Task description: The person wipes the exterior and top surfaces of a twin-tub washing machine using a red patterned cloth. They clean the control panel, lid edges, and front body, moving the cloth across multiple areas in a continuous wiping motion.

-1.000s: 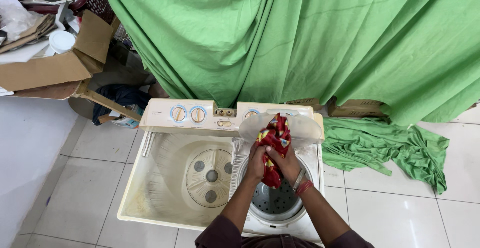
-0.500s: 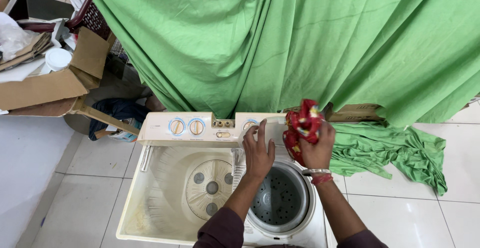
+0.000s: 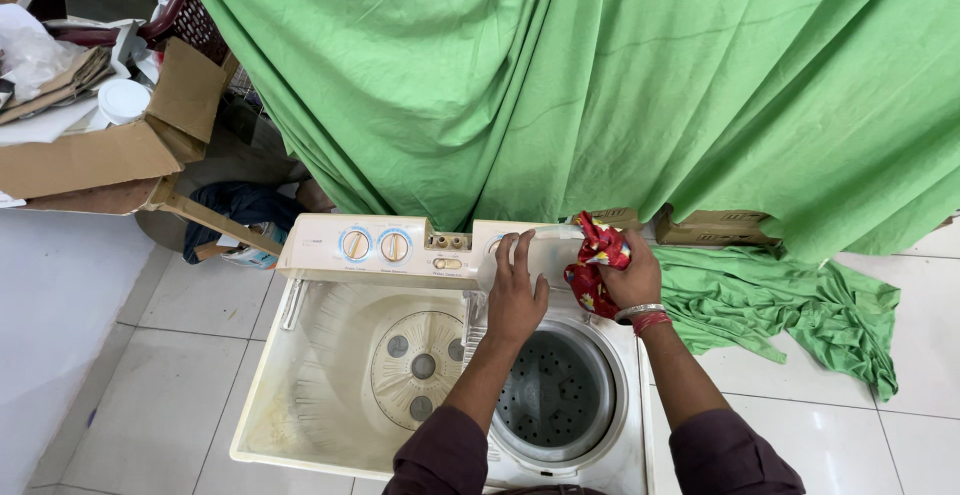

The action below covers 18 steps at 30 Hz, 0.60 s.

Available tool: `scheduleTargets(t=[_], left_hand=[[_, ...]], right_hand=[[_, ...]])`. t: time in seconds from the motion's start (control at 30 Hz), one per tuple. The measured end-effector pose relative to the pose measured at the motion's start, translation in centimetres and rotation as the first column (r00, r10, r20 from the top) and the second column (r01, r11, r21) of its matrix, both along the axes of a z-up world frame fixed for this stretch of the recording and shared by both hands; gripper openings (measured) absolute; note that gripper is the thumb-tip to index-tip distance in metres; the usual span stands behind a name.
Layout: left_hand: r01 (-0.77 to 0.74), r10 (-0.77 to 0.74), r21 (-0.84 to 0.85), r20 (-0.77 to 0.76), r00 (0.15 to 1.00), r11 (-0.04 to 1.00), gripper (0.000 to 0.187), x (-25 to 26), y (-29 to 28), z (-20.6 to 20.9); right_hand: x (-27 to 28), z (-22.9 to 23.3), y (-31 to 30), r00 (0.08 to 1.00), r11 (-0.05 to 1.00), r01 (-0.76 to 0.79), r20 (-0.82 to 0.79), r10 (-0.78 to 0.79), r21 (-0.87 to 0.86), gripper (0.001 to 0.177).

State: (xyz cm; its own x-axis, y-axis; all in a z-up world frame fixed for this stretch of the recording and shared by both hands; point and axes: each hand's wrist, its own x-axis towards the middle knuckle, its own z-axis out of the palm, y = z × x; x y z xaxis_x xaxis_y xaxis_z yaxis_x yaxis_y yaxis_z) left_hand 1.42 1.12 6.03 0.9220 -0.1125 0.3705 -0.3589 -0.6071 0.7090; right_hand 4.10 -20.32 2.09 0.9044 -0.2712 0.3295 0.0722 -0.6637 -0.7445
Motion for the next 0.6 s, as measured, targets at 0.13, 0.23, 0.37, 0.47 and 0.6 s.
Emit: scheduleTargets(t=[0.13,0.23,0.37,0.47,0.6], left_hand=[[-0.003,0.004,-0.003,0.093,0.996,1.0,0.079,-0.1,-0.3,-0.2],[0.001,-0.001,0.017,0.004,1.0,1.0,0.08,-0.5,0.1,0.0],[0.023,-0.023,0.034,-0.002,1.0,0.999,0.081,-1.2,0.7,0.2],[0.015,-0.014,0.006,-0.117,0.993,1.0,0.078,-1.8,0.9,0.5],[-0.077,0.09,-0.168,0.073,0.993,0.983,0.071,-5.4,0.4,-0.8]], right_hand=[[-1.1,-3.6,-1.6,0.997,0.95,0.059,-0.061,-0.042,0.307,0.033],[-2.1,-7.8,-2.1,0.997,0.901,0.075,-0.033,-0.067,0.426,0.032],[-2.9,-13.9,-1.5,0.965,0.772,0.262,-0.143,-0.22,0.579,0.038],[-1.9,-16.6,0.0,0.907,0.175,0.411,-0.42,0.015,0.895,0.041],[-2.0,-13.5,3.4,0.873,-0.151,0.462,-0.417,0.253,0.874,0.044]])
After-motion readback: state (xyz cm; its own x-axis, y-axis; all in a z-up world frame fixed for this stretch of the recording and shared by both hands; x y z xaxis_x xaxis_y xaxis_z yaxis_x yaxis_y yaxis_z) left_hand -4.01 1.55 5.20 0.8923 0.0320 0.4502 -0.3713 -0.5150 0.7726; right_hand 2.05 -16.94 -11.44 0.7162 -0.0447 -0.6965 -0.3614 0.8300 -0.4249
